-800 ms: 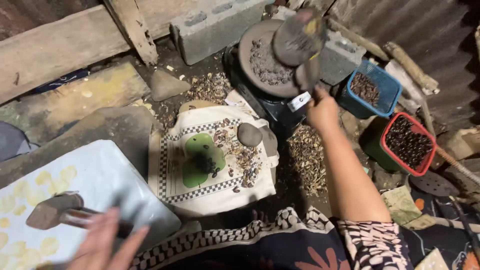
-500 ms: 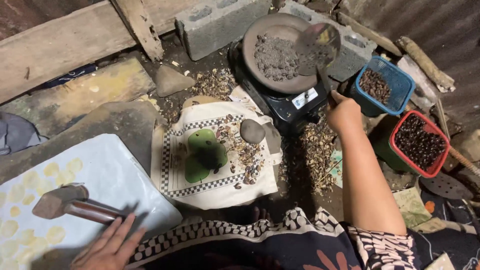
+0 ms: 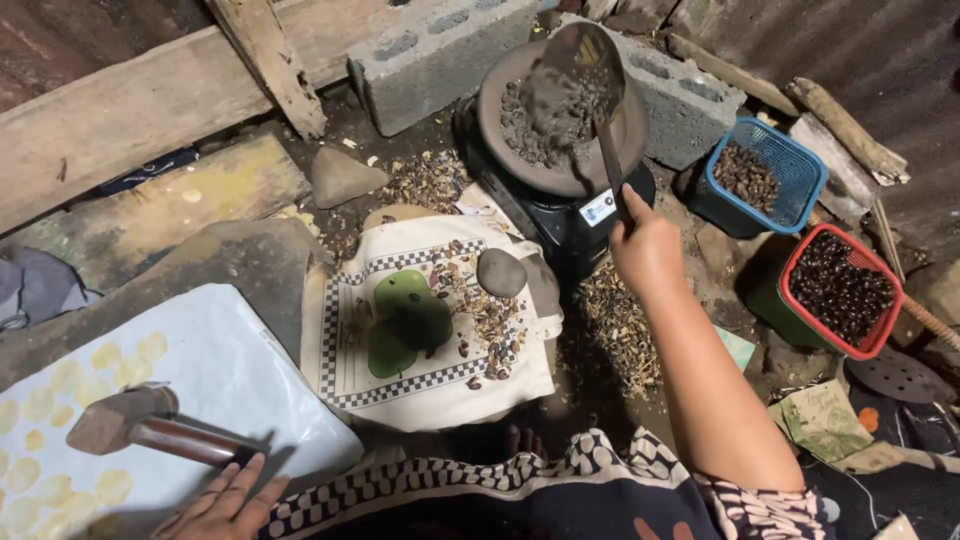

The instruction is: Cracking nuts with a wooden mallet and cleaning the kernels using a stone

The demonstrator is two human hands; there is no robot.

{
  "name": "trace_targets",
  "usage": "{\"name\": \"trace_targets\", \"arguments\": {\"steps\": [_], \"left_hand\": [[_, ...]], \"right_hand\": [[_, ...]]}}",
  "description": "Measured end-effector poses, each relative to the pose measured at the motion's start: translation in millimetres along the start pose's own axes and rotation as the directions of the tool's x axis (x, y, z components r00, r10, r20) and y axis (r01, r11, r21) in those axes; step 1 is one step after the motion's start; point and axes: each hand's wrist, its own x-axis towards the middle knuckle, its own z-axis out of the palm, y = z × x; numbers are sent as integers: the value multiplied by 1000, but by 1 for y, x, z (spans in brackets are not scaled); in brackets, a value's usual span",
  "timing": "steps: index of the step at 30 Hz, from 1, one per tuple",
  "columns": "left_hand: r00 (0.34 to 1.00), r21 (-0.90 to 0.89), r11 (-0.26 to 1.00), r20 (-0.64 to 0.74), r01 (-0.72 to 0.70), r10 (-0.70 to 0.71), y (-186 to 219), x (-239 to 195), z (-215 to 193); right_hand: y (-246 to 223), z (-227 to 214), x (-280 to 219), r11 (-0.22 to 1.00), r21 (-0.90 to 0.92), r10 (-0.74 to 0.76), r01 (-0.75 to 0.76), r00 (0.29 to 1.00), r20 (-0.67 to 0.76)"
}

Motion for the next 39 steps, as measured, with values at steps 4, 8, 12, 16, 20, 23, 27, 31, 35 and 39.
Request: {"name": "trace_targets", "arguments": {"steps": [4, 8, 12, 16, 20, 23, 27, 31, 35, 39], "left_hand": [[994, 28, 1000, -110, -4, 7, -4, 17, 27], [814, -19, 999, -580, 28, -34, -1, 57, 85], [917, -46, 998, -393, 48, -62, -5, 42, 61], [990, -68, 998, 138, 0, 9, -5, -1, -22], [998, -47, 998, -46, -35, 33, -6, 7, 0], [989, -105, 993, 130, -59, 73, -2, -10, -24], [990, -98, 993, 121, -61, 73, -4, -17, -33], [991, -179, 975, 10, -129, 133, -9, -10, -22], [991, -177, 981, 88, -79, 96, -9, -18, -29], [995, -185, 979, 14, -90, 94, -15, -4, -8]], "right_hand": [[16, 5, 7, 997, -59, -43, 41, 999, -33], [50, 11, 22, 983, -178, -52, 42, 997, -50], [26, 0, 27, 889, 256, 288, -379, 899, 330], [0, 16, 27, 483, 589, 306, -648, 755, 580], [16, 43, 26, 321, 713, 310, -623, 781, 543], [22, 35, 12, 847, 457, 237, -270, 963, 129], [21, 11, -1, 990, -107, -104, 93, 989, -101], [15, -10, 9, 992, -38, 116, -117, 993, -22], [92, 37, 37, 997, -76, -28, 17, 989, -145], [97, 49, 44, 974, 212, 77, -76, 997, 3]]}}
